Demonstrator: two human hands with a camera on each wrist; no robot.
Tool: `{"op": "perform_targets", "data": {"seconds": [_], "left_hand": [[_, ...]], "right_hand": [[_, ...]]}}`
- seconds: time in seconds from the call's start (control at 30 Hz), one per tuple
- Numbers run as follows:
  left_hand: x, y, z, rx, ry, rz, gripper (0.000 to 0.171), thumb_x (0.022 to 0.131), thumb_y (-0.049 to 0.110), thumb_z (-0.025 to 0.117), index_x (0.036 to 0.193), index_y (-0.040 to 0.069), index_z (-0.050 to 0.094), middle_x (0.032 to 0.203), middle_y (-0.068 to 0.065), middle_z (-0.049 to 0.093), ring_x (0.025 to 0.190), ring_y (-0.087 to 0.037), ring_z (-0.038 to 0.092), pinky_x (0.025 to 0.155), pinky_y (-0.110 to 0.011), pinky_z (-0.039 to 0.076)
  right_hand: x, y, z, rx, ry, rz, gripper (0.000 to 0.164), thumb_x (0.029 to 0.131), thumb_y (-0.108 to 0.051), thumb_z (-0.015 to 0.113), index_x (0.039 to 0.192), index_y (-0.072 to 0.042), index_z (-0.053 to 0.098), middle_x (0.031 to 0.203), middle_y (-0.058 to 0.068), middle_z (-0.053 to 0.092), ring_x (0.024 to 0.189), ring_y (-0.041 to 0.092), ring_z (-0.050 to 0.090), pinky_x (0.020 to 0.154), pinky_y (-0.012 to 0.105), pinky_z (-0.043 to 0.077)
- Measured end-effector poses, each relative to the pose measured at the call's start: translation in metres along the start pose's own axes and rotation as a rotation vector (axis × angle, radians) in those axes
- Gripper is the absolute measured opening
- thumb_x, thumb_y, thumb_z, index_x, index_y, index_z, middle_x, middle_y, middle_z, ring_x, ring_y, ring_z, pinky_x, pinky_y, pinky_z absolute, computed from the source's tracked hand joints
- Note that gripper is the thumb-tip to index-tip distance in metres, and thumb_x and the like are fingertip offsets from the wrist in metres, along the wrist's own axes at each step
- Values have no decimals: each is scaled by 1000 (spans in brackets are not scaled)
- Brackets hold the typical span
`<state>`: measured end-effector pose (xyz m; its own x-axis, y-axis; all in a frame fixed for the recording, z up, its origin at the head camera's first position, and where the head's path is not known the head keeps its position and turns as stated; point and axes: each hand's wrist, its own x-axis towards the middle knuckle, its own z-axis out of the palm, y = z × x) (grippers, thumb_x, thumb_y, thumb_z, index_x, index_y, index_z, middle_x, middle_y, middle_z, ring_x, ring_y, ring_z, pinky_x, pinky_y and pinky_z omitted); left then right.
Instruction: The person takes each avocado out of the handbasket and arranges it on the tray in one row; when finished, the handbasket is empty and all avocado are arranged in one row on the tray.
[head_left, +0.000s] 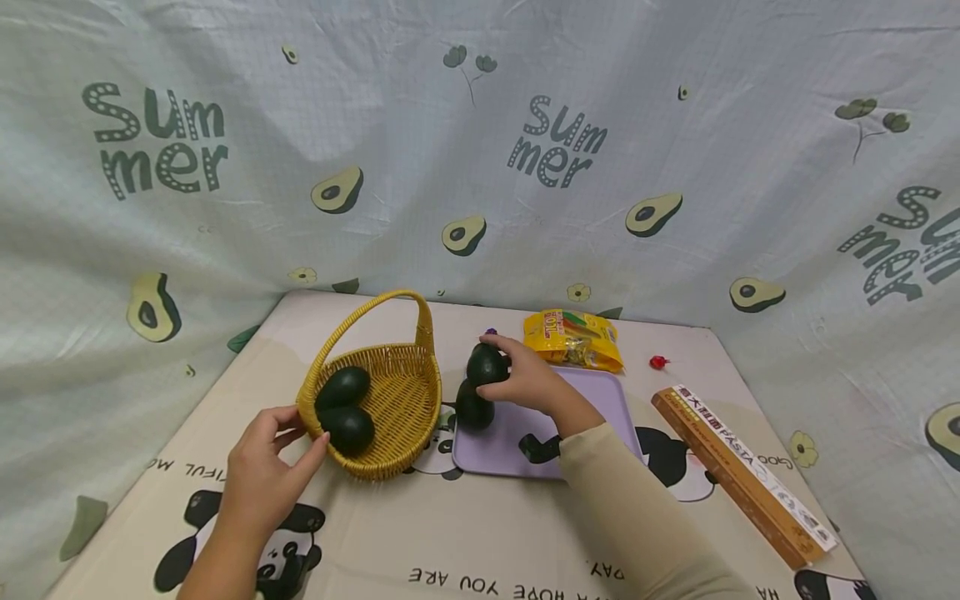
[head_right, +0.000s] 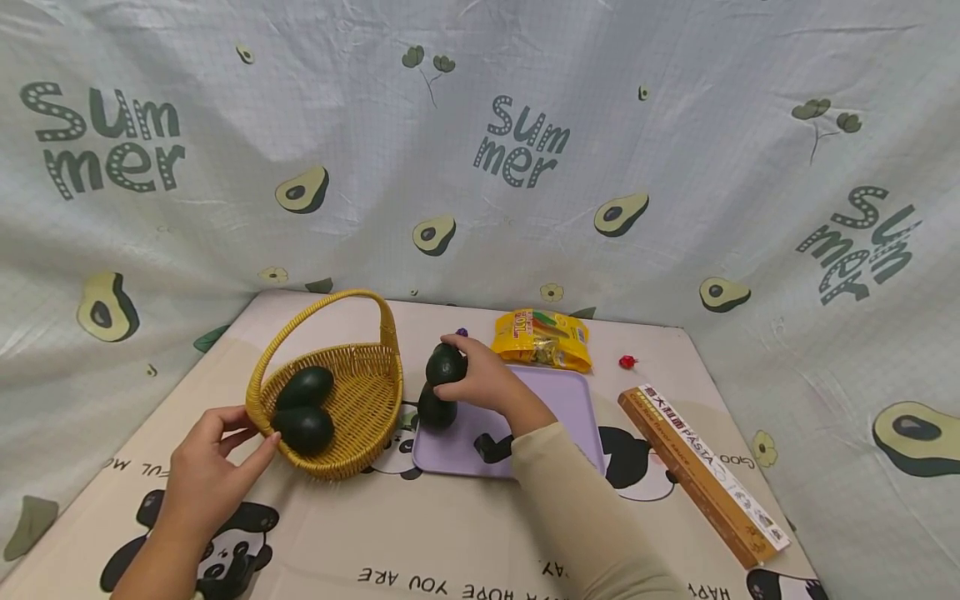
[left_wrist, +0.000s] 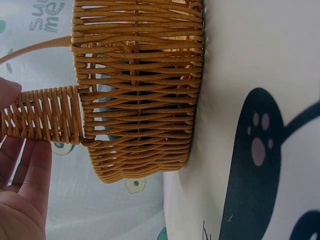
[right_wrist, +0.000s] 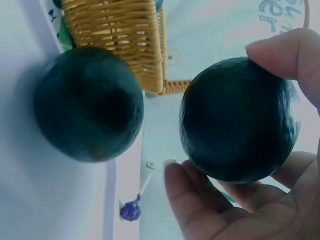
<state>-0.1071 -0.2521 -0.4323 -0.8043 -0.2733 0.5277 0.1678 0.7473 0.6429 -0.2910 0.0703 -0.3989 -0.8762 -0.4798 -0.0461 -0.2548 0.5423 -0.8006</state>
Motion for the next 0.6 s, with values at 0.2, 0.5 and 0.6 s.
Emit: {"op": "perform_targets", "data": {"seconds": [0.2,0.5,0.6], "left_hand": [[1,0,0,6,-1,10,51,77,1,87,119,0,58,113,-11,64,106,-30,69,91,8,36],[1,1,0,7,-4,0,51,77,1,87,119,0,58,114,-11,64,106,-30,69,91,7,37],[1,1,0,6,-4,-4,51,77,1,87,120,0,58,114,-11,64,107,-30,69,92,6,39]], "right_hand": [[-2,10,-1,10,-2,28,91,74,-22,82,155,-31,42,153,7,48,125,29,55,107,54,54],[-5,20,-3,-14,16,52,88,75,-28,86,154,-25,46,148,10,53,128,31,54,105,52,56],[-6,23,-3,-18,17,60,88,75,-27,85,154,-24,46,147,10,54,127,30,54,106,51,55]]}}
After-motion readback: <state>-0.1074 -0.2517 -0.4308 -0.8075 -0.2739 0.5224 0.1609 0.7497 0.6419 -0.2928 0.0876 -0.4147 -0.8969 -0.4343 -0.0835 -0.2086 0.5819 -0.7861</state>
